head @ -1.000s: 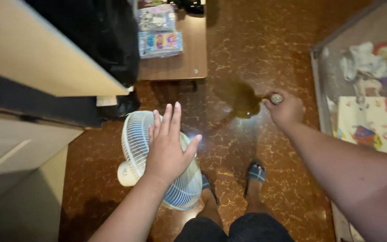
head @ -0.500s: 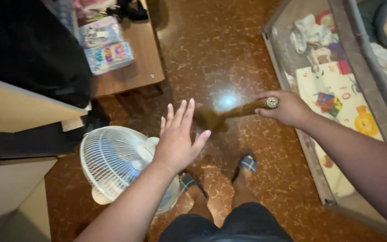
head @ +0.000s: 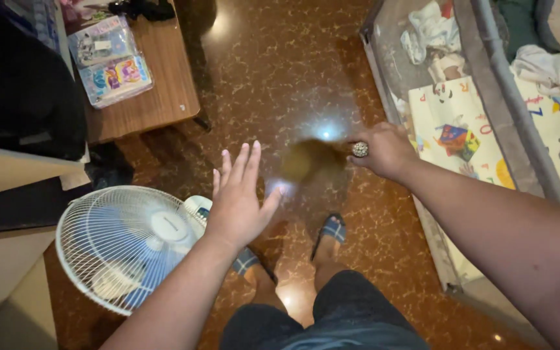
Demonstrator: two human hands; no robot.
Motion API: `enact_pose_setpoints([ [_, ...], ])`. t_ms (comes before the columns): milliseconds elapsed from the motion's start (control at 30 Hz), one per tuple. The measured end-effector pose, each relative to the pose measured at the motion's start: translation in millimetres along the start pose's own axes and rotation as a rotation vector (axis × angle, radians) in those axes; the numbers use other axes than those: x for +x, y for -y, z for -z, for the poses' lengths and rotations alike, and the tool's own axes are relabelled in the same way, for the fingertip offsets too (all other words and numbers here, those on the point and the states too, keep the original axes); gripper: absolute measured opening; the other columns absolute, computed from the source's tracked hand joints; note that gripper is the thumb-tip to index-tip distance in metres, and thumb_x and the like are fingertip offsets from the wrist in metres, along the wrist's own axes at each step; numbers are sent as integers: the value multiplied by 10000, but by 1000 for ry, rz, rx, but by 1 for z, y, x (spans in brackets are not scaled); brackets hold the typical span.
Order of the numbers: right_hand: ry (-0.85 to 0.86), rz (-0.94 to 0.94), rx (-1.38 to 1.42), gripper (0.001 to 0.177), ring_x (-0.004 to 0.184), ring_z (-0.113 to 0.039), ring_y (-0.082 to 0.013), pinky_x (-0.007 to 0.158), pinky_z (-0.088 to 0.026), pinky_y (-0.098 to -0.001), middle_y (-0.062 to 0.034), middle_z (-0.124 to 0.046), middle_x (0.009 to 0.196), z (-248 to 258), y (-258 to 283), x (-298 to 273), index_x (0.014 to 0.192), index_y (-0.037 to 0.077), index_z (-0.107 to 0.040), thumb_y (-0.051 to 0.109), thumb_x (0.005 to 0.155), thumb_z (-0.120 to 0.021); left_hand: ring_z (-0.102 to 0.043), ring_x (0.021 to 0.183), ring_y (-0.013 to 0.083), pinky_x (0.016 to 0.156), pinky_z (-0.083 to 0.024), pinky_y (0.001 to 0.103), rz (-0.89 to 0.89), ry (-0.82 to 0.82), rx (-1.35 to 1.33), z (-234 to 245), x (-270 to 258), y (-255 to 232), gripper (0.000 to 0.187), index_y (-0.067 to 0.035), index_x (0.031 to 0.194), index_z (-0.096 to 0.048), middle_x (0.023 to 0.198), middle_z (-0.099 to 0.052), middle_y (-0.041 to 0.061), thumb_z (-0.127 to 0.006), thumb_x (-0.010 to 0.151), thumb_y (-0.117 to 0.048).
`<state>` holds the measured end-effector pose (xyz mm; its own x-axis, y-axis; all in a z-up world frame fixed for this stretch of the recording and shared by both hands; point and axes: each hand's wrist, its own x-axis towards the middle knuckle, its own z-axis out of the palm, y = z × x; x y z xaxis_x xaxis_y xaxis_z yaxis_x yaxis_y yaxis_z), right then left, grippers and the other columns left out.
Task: The person sweeps the floor using a short-handled broom, moving across different areas of the room including near a playpen, a couch, and a fan.
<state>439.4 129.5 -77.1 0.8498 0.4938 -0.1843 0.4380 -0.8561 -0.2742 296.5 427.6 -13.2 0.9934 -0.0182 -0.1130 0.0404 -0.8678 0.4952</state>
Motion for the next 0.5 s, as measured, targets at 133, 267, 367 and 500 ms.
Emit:
enact_pose_setpoints([
  [133,-105,18,44,431,1104,-652,-319,993,-464,-480,-56,-759,1133,6,-44,8,1197,242,-745,294,778,-831,-131,1529,439,1211,-115,585,40,9,14,-15,26,-33,923,-132,1606,-215,1658,-238,164,-679,885,-473],
  [267,-144,4,137,451,1104,-632,-345,983,-486,-440,-112,-736,1139,32,-82,4,1215,210,-743,264,782,-854,-89,1533,432,1206,-78,584,32,81,12,-30,48,-75,901,-138,1606,-196,1664,-196,162,-649,912,-490],
  [367,-92,131,179,486,1093,-654,-333,999,-486,-434,-120,-738,1134,61,-111,1,1225,197,-738,230,752,-846,-88,1538,425,1218,-79,580,-1,86,-1,-39,64,-105,890,-150,1610,-200,1673,-192,151,-636,917,-499],
  [500,99,115,214,461,1066,-680,-310,989,-507,-416,-104,-745,1134,94,-145,-8,1187,217,-751,253,738,-849,-76,1529,435,1212,-77,588,-40,85,36,-43,90,-128,890,-147,1606,-195,1665,-181,164,-630,923,-516],
])
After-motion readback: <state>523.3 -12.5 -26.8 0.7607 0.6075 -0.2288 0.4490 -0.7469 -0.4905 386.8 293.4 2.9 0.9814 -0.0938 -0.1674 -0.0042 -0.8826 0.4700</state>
